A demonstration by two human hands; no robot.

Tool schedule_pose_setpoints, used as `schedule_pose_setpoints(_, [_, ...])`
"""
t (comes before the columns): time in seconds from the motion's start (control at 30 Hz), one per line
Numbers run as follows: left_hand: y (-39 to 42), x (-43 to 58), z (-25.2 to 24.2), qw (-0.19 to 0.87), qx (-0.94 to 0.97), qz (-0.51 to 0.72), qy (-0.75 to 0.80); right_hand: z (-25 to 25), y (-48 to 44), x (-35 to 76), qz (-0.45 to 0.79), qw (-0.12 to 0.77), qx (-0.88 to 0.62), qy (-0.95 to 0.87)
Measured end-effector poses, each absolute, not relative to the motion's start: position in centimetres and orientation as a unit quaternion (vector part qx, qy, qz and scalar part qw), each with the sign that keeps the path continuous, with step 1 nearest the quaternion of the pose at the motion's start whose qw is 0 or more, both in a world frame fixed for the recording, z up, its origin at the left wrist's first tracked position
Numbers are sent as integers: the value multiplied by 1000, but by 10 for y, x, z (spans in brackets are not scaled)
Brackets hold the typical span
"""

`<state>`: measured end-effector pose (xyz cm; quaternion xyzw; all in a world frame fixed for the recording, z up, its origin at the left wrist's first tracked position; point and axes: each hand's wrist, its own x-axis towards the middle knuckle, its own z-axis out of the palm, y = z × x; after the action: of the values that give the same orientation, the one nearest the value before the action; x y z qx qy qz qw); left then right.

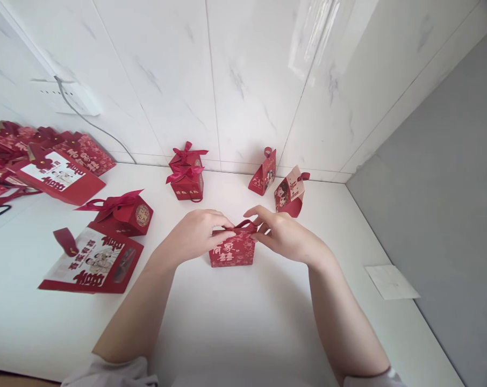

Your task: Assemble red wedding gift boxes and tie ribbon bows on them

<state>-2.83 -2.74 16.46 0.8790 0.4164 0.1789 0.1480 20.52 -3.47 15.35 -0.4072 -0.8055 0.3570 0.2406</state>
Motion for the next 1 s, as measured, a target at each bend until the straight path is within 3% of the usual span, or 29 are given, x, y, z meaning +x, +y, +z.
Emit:
schedule_pose_setpoints(0.4, [-33,-15,164,178,832,201,486,142,-23,205,452,255,-443,-731])
schedule_pose_setpoints(0.73, [-29,-15,162,256,783,226,520,138,-18,200,300,255,-482,-783])
schedule_pose_setpoints(1.0, [-31,-12,161,205,809,234,499,137,-19,199,265,241,-485,-798])
